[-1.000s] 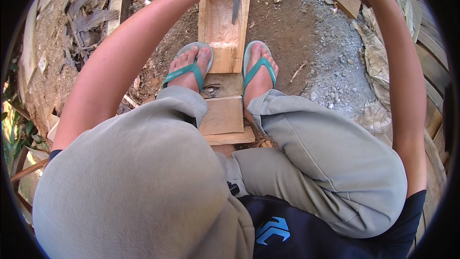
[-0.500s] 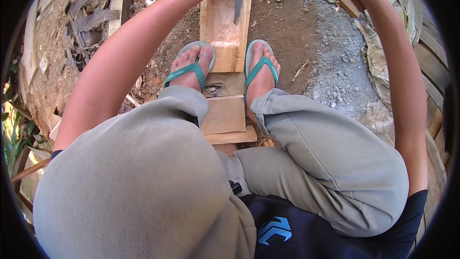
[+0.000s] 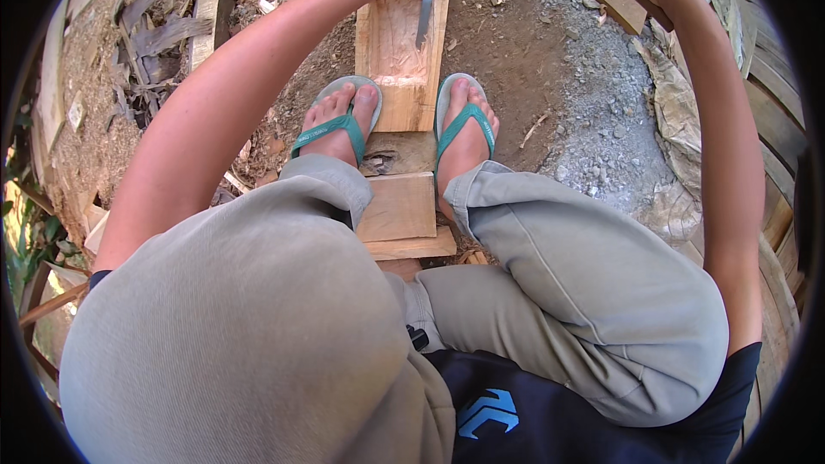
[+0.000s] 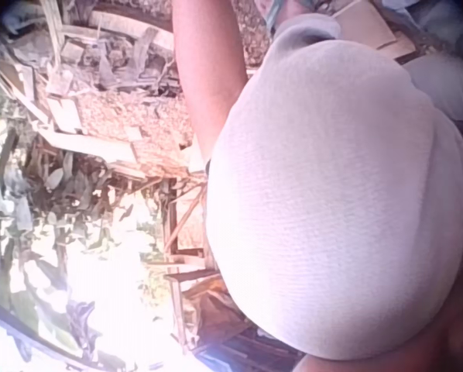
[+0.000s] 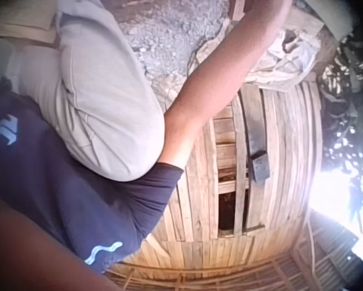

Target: The person carves a rectangular indentation into a wooden block using a chisel and a hammer, occasionally lifting the block to clear debris.

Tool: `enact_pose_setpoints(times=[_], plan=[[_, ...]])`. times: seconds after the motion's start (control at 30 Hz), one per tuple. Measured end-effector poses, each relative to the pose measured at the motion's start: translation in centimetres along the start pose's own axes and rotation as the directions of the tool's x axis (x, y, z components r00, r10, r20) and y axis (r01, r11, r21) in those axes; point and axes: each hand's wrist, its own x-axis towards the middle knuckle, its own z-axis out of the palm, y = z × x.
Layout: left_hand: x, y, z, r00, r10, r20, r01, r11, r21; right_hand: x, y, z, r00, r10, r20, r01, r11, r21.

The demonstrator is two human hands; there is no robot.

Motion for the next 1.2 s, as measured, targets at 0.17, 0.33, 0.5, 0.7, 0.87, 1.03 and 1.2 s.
enact_pose_setpoints(times=[0.17,0.33,0.5,0.7,0.87,1.03,1.2], plan=[[-0.5,0.2,0.1,1.0,-0.025,-0.014,0.025,0.999,0.03,0.3,0.7,0.5,0.994,0.067,0.084,-0.069,0.997,0.026],[-1.4,1.2,-0.5,0.993,-0.112,0.038,0.111,0.993,0.028,-0.3,1.1,1.3,0.999,0.0,-0.047,0.001,1.0,0.021],[-2.0,1.1,-0.2,0.996,-0.088,-0.008,0.088,0.995,-0.049,-0.7,1.9,2.3,0.998,-0.024,-0.061,0.029,0.996,0.085],[-1.5,-0.4,0.1,0.999,-0.009,-0.036,0.009,1.0,0.005,-0.7,0.6,1.6,0.999,0.01,-0.046,-0.007,0.998,0.058],[-2.0,0.6,0.0,0.993,-0.11,0.046,0.111,0.993,-0.027,-1.4,-0.1,1.9,0.998,-0.034,-0.051,0.038,0.996,0.086],[-2.7,0.2,0.4,0.999,-0.005,-0.045,0.009,0.996,0.087,-0.8,0.0,0.9,0.996,0.09,0.016,-0.09,0.996,0.016],[-3.0,0.2,1.1,0.994,0.023,-0.107,-0.007,0.99,0.144,-1.5,0.6,0.7,0.998,-0.003,0.069,-0.001,0.999,0.049]])
